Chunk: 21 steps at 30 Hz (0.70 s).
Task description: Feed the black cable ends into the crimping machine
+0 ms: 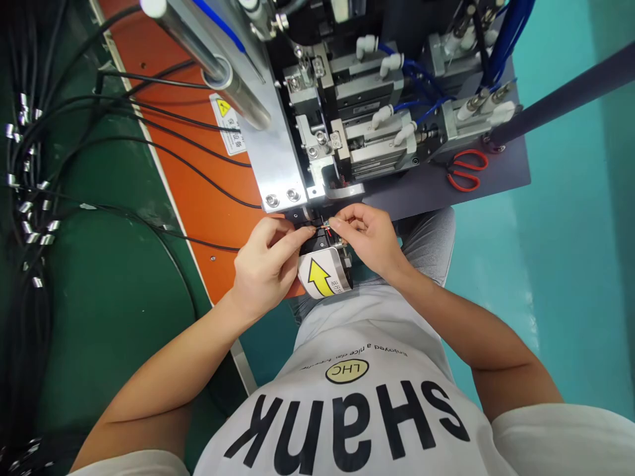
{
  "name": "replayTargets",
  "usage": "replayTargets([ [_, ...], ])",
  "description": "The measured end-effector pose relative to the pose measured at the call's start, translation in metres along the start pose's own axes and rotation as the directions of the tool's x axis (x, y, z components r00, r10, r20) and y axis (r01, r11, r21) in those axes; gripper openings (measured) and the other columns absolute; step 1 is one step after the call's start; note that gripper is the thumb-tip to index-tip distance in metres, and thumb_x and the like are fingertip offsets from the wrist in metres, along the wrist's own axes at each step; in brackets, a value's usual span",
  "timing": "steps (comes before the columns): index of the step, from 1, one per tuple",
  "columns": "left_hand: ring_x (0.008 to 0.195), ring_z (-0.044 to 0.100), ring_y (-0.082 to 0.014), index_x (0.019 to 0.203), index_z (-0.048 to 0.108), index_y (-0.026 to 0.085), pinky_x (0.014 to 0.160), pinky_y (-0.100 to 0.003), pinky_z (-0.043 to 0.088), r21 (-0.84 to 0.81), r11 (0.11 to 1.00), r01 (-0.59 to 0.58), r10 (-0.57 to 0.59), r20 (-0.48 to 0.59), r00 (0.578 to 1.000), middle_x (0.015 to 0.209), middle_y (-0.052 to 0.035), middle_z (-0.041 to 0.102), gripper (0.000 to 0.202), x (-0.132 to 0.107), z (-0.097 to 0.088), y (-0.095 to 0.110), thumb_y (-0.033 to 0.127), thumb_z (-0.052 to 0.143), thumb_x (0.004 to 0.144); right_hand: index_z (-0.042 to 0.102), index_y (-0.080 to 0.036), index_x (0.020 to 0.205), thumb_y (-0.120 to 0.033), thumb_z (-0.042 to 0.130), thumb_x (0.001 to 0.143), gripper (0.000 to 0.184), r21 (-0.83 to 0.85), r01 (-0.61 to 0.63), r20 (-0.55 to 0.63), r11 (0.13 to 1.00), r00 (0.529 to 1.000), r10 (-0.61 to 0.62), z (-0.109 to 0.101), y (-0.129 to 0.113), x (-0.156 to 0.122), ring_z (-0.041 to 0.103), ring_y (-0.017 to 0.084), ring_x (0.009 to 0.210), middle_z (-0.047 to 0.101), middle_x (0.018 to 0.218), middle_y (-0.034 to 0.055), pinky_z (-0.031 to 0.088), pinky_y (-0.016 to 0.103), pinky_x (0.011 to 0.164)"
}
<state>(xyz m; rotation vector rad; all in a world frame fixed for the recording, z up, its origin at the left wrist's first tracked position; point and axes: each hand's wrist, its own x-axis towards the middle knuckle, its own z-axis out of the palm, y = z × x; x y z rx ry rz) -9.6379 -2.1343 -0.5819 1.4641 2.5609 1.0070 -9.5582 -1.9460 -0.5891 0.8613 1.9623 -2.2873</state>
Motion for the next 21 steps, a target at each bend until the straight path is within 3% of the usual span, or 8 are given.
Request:
replayTargets([
  [5,0.088,0.056,-0.018,0.12,0.064,0.021,0.07,-0.027,0.047,-0.01,1.0,0.007,-0.006,0.017,1.0,0.095,-0.0083,0.053,0.032,0.0005,0.0004,0.0009,0.017,0.044,0.095,0.065,-0.018,0.078,-0.037,0.075,0.081,0.022,-0.034,0.013,0.001,0.999,1.0,-0.013,-0.0002,0.0008,-0.0007,0.052,0.011,0.061,0.059,0.067,-0.0018,0.042,0.026,0.059],
  [16,0.088,0.057,-0.0172,0.119,0.063,0.02,0.07,-0.027,0.048,0.005,1.0,0.005,-0.005,0.012,1.0,0.096,-0.0076,0.052,0.031,-0.0004,0.002,0.0,0.016,0.043,0.096,0.062,-0.019,0.081,-0.03,0.068,0.088,0.015,-0.188,0.214,-0.007,0.959,0.976,-0.219,-0.0012,0.01,-0.0004,0.055,0.012,0.068,0.061,0.075,-0.0007,0.043,0.027,0.064],
  [21,0.09,0.058,-0.018,0.119,0.062,0.019,0.071,-0.028,0.049,0.019,1.0,-0.01,0.01,0.015,1.0,0.096,-0.0082,0.052,0.032,-0.0001,0.0021,0.0001,0.013,0.045,0.094,0.062,-0.018,0.08,-0.034,0.071,0.086,0.019,-0.055,0.091,0.02,0.994,0.996,-0.09,-0.001,0.0067,0.0003,0.054,0.011,0.06,0.058,0.068,-0.0024,0.044,0.026,0.06],
])
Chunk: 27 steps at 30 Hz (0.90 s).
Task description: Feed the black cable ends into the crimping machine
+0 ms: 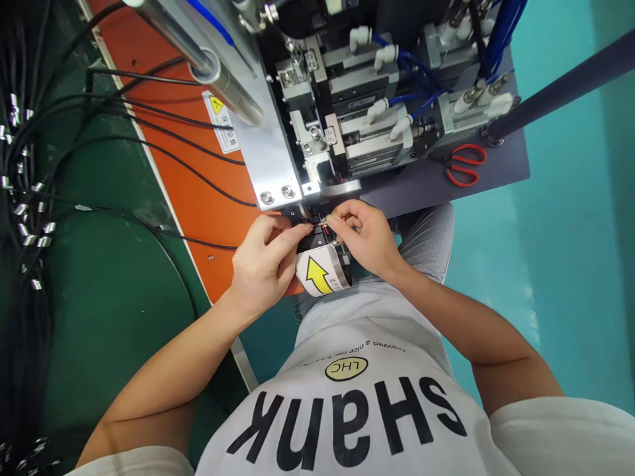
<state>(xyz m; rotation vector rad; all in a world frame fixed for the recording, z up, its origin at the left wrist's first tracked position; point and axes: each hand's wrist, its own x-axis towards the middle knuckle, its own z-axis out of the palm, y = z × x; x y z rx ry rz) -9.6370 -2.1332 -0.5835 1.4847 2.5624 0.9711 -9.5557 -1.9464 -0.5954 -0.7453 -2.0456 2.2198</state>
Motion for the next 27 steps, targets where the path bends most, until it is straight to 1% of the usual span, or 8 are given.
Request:
replayTargets([
  [2,0.09,0.058,-0.0183,0.119,0.062,0.019,0.07,-0.028,0.049,0.003,1.0,-0.002,0.002,0.002,1.0,0.096,-0.0082,0.052,0.032,0.0,0.0,0.0,0.012,0.044,0.094,0.062,-0.018,0.078,-0.033,0.072,0.085,0.019,0.072,-0.077,0.021,0.994,0.997,0.075,0.0,-0.002,0.0,0.054,0.01,0.058,0.058,0.066,-0.0029,0.043,0.026,0.06],
  [5,0.089,0.057,-0.0179,0.119,0.062,0.02,0.068,-0.027,0.048,0.008,1.0,-0.007,0.007,0.001,1.0,0.095,-0.0079,0.052,0.032,0.001,0.0,0.001,0.012,0.042,0.095,0.063,-0.017,0.077,-0.031,0.072,0.085,0.019,0.116,-0.134,0.034,0.984,0.991,0.13,0.001,-0.002,0.001,0.052,0.009,0.057,0.056,0.062,-0.0038,0.042,0.025,0.061],
  [10,0.086,0.056,-0.0177,0.116,0.063,0.018,0.065,-0.026,0.045,0.051,0.998,-0.042,0.041,0.008,0.999,0.092,-0.0079,0.052,0.03,0.003,-0.002,0.001,0.014,0.04,0.096,0.062,-0.017,0.078,-0.034,0.072,0.085,0.02,0.124,-0.137,0.023,0.983,0.99,0.136,0.002,-0.001,0.0,0.052,0.009,0.056,0.056,0.06,-0.0041,0.042,0.025,0.059],
  [15,0.085,0.055,-0.0177,0.118,0.062,0.017,0.066,-0.027,0.046,0.076,0.996,-0.041,0.037,0.046,0.998,0.094,-0.0091,0.053,0.031,0.004,-0.004,0.002,0.017,0.038,0.098,0.065,-0.017,0.082,-0.039,0.072,0.084,0.023,0.071,-0.132,0.005,0.989,0.991,0.132,-0.003,-0.003,-0.001,0.053,0.009,0.056,0.059,0.068,-0.002,0.043,0.025,0.057],
  [18,0.085,0.055,-0.0181,0.117,0.062,0.018,0.066,-0.027,0.045,0.072,0.997,-0.023,0.019,0.052,0.998,0.095,-0.0092,0.053,0.032,0.004,-0.004,0.003,0.018,0.036,0.099,0.068,-0.018,0.087,-0.038,0.071,0.085,0.021,-0.016,-0.056,-0.051,0.998,0.997,0.055,-0.003,-0.003,-0.001,0.051,0.009,0.055,0.062,0.074,-0.0007,0.04,0.025,0.053],
  [20,0.085,0.055,-0.0183,0.117,0.062,0.018,0.066,-0.027,0.045,0.074,0.997,-0.015,0.011,0.053,0.999,0.094,-0.0093,0.053,0.032,0.004,-0.004,0.003,0.019,0.036,0.099,0.067,-0.019,0.085,-0.033,0.071,0.085,0.015,-0.107,0.047,-0.089,0.993,0.994,-0.057,0.001,-0.001,-0.002,0.049,0.009,0.055,0.062,0.074,-0.0009,0.039,0.025,0.053],
  [24,0.087,0.055,-0.0188,0.117,0.061,0.019,0.066,-0.027,0.044,0.095,0.995,-0.013,0.007,0.057,0.998,0.094,-0.0087,0.053,0.031,0.004,-0.004,0.005,0.021,0.036,0.1,0.065,-0.02,0.082,-0.023,0.066,0.087,0.006,-0.298,0.276,-0.157,0.914,0.93,-0.332,0.011,0.002,-0.004,0.049,0.009,0.06,0.059,0.08,-0.0004,0.042,0.027,0.059],
  [27,0.087,0.055,-0.0185,0.117,0.061,0.02,0.066,-0.026,0.044,0.094,0.996,-0.002,-0.003,0.058,0.998,0.095,-0.0081,0.052,0.03,0.004,-0.005,0.005,0.021,0.036,0.1,0.063,-0.02,0.083,-0.02,0.063,0.089,0.005,-0.302,0.32,-0.159,0.898,0.912,-0.378,0.015,0.005,-0.005,0.048,0.008,0.058,0.057,0.085,-0.0005,0.043,0.026,0.058],
])
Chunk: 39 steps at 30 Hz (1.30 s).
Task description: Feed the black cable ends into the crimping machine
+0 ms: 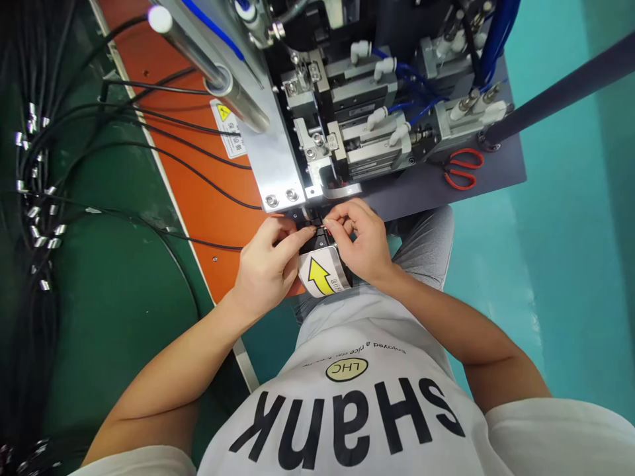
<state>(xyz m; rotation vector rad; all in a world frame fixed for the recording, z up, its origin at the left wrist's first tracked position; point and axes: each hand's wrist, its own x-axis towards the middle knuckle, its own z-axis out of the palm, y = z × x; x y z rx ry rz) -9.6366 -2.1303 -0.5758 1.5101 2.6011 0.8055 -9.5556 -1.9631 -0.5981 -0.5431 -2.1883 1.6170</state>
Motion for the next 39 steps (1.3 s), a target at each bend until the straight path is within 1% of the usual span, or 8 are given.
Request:
replayTargets([
  [9,0.082,0.053,-0.0163,0.118,0.06,0.019,0.065,-0.026,0.042,-0.019,1.0,-0.006,0.005,-0.009,1.0,0.094,-0.0073,0.051,0.029,-0.001,0.002,-0.002,0.02,0.038,0.099,0.06,-0.021,0.086,-0.033,0.065,0.09,0.013,0.141,-0.226,0.076,0.964,0.973,0.217,0.0,0.009,-0.003,0.049,0.008,0.056,0.056,0.078,-0.0009,0.038,0.023,0.048],
  [13,0.088,0.055,-0.0184,0.119,0.06,0.02,0.067,-0.027,0.045,-0.034,0.999,0.017,-0.017,0.012,1.0,0.096,-0.0079,0.052,0.029,-0.001,0.0,0.0,0.021,0.038,0.099,0.058,-0.021,0.085,-0.04,0.066,0.089,0.021,0.219,-0.376,0.179,0.9,0.923,0.342,-0.003,0.009,0.0,0.043,0.009,0.048,0.051,0.06,-0.0043,0.034,0.023,0.043],
  [16,0.092,0.057,-0.0201,0.122,0.058,0.019,0.073,-0.03,0.05,-0.077,0.996,0.053,-0.05,0.04,0.998,0.101,-0.0096,0.054,0.031,-0.002,-0.002,0.002,0.02,0.038,0.099,0.06,-0.021,0.085,-0.045,0.068,0.088,0.025,0.209,-0.437,0.245,0.875,0.889,0.386,-0.01,0.006,0.002,0.045,0.009,0.048,0.053,0.062,-0.0035,0.034,0.024,0.043],
  [18,0.095,0.058,-0.0202,0.123,0.057,0.019,0.077,-0.031,0.051,-0.105,0.993,0.058,-0.054,0.041,0.998,0.104,-0.0105,0.056,0.031,-0.003,-0.003,0.002,0.016,0.038,0.098,0.064,-0.021,0.089,-0.046,0.066,0.089,0.025,0.145,-0.402,0.226,0.904,0.903,0.365,-0.013,0.002,0.003,0.043,0.009,0.048,0.055,0.066,-0.0024,0.033,0.025,0.044],
  [22,0.101,0.058,-0.021,0.12,0.058,0.02,0.081,-0.033,0.051,-0.091,0.996,-0.004,0.006,0.015,1.0,0.108,-0.0111,0.059,0.03,-0.005,-0.002,0.002,0.014,0.039,0.097,0.072,-0.022,0.094,-0.037,0.068,0.088,0.017,-0.048,-0.184,0.102,0.982,0.977,0.188,-0.012,-0.008,0.004,0.04,0.01,0.053,0.058,0.076,-0.0003,0.037,0.028,0.053],
  [27,0.098,0.058,-0.0221,0.117,0.059,0.017,0.08,-0.034,0.049,-0.059,0.998,-0.03,0.03,-0.001,1.0,0.105,-0.0119,0.062,0.027,-0.004,-0.002,0.002,0.014,0.043,0.096,0.071,-0.022,0.085,-0.025,0.067,0.086,0.006,-0.124,-0.041,0.035,0.991,0.998,0.045,-0.008,-0.015,0.004,0.038,0.009,0.051,0.058,0.076,-0.0004,0.036,0.029,0.055],
  [34,0.086,0.057,-0.0192,0.118,0.06,0.018,0.07,-0.03,0.047,-0.022,1.0,-0.011,0.011,-0.017,1.0,0.093,-0.0088,0.057,0.029,-0.004,0.0,0.0,0.015,0.04,0.097,0.066,-0.021,0.08,-0.029,0.068,0.085,0.01,-0.003,-0.213,0.057,0.977,0.976,0.212,-0.009,-0.007,0.004,0.04,0.01,0.049,0.053,0.062,-0.0036,0.034,0.027,0.051],
  [39,0.081,0.055,-0.0178,0.119,0.06,0.018,0.065,-0.029,0.046,-0.011,1.0,-0.016,0.016,-0.022,1.0,0.093,-0.0082,0.056,0.03,-0.004,0.0,-0.003,0.015,0.039,0.098,0.062,-0.021,0.078,-0.035,0.068,0.086,0.017,0.065,-0.306,0.118,0.95,0.948,0.297,-0.009,-0.003,0.004,0.043,0.01,0.051,0.055,0.062,-0.0031,0.034,0.026,0.05],
])
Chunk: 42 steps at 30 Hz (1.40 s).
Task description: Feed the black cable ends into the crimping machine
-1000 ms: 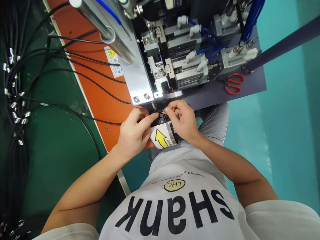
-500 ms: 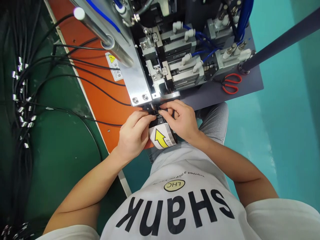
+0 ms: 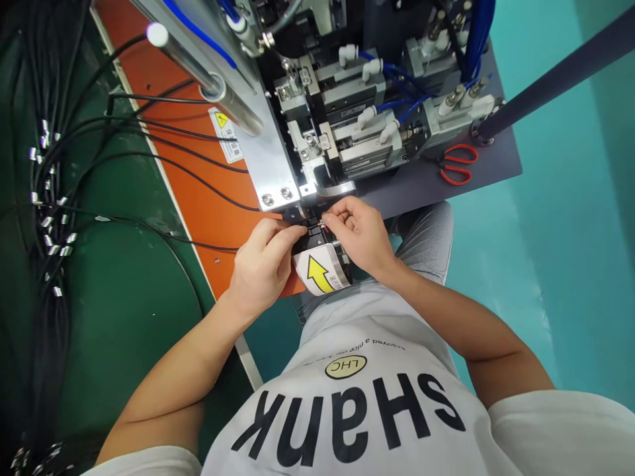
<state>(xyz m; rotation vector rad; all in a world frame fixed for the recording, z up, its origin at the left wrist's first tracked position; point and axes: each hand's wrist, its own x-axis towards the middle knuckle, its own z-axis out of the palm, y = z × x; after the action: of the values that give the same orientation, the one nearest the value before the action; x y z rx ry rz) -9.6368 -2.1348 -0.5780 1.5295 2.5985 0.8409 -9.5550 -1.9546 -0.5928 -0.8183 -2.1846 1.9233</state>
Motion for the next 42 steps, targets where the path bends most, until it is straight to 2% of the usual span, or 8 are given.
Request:
replayTargets([
  [9,0.082,0.059,-0.0161,0.119,0.059,0.018,0.065,-0.027,0.051,-0.013,1.0,0.012,-0.012,0.027,1.0,0.094,-0.0074,0.056,0.031,0.004,-0.005,0.001,0.018,0.035,0.1,0.063,-0.019,0.082,-0.043,0.066,0.087,0.024,0.141,-0.179,0.163,0.974,0.974,0.156,-0.008,0.006,0.005,0.048,0.01,0.056,0.059,0.07,-0.0009,0.035,0.024,0.049],
  [14,0.091,0.061,-0.0184,0.118,0.059,0.018,0.071,-0.028,0.053,-0.055,0.998,0.017,-0.015,0.047,0.999,0.102,-0.0093,0.056,0.028,0.004,-0.006,0.0,0.021,0.038,0.1,0.064,-0.024,0.095,-0.035,0.07,0.085,0.015,-0.087,0.158,-0.056,0.984,0.985,-0.163,-0.009,0.007,-0.015,0.048,0.01,0.056,0.061,0.085,-0.0004,0.041,0.028,0.056],
  [19,0.088,0.061,-0.0179,0.118,0.059,0.018,0.07,-0.028,0.052,-0.033,0.999,0.039,-0.037,0.06,0.998,0.098,-0.0082,0.057,0.028,0.004,-0.006,0.0,0.02,0.038,0.099,0.068,-0.026,0.088,-0.028,0.066,0.089,0.003,-0.262,0.35,-0.028,0.899,0.929,-0.37,-0.007,0.003,-0.016,0.054,0.015,0.064,0.065,0.088,0.0026,0.046,0.033,0.065],
  [22,0.087,0.061,-0.018,0.118,0.059,0.019,0.068,-0.028,0.05,0.003,0.999,0.045,-0.045,0.074,0.996,0.098,-0.0082,0.059,0.027,0.004,-0.005,0.0,0.022,0.039,0.099,0.066,-0.023,0.084,-0.029,0.064,0.09,0.009,-0.233,0.294,-0.013,0.927,0.952,-0.305,-0.007,0.005,-0.009,0.053,0.015,0.066,0.062,0.084,0.0025,0.046,0.033,0.066],
  [27,0.092,0.059,-0.0225,0.114,0.063,0.022,0.074,-0.036,0.044,0.125,0.992,-0.022,0.024,-0.017,1.0,0.099,-0.0096,0.064,0.025,0.001,-0.003,0.002,0.019,0.045,0.097,0.062,-0.021,0.087,-0.041,0.065,0.089,0.021,0.074,-0.007,0.109,0.997,0.994,-0.001,-0.008,0.012,-0.002,0.044,0.01,0.052,0.056,0.072,-0.0017,0.037,0.025,0.048],
  [33,0.087,0.052,-0.0222,0.125,0.062,0.021,0.071,-0.035,0.043,0.144,0.99,-0.003,0.009,-0.04,0.999,0.096,-0.011,0.059,0.034,-0.008,-0.002,0.008,0.016,0.048,0.095,0.07,-0.026,0.106,-0.028,0.06,0.092,0.017,-0.224,0.287,0.022,0.931,0.957,-0.29,-0.016,0.004,-0.015,0.06,0.017,0.079,0.066,0.101,0.0045,0.05,0.033,0.074],
  [36,0.09,0.053,-0.0224,0.124,0.062,0.02,0.074,-0.035,0.046,0.081,0.997,0.014,-0.011,-0.038,0.999,0.1,-0.0121,0.058,0.034,-0.008,-0.001,0.008,0.014,0.046,0.095,0.071,-0.028,0.11,-0.029,0.057,0.094,0.02,-0.248,0.309,0.023,0.918,0.949,-0.314,-0.018,0.006,-0.017,0.062,0.02,0.087,0.067,0.104,0.0053,0.051,0.035,0.077],
  [42,0.095,0.057,-0.0216,0.12,0.061,0.018,0.081,-0.036,0.051,-0.035,0.997,0.064,-0.065,-0.037,0.997,0.102,-0.0121,0.06,0.029,-0.007,-0.007,0.008,0.014,0.046,0.096,0.067,-0.02,0.089,-0.047,0.065,0.089,0.027,0.062,-0.058,0.129,0.996,0.99,0.049,-0.015,0.007,0.0,0.051,0.01,0.052,0.065,0.08,0.0005,0.041,0.025,0.049],
])
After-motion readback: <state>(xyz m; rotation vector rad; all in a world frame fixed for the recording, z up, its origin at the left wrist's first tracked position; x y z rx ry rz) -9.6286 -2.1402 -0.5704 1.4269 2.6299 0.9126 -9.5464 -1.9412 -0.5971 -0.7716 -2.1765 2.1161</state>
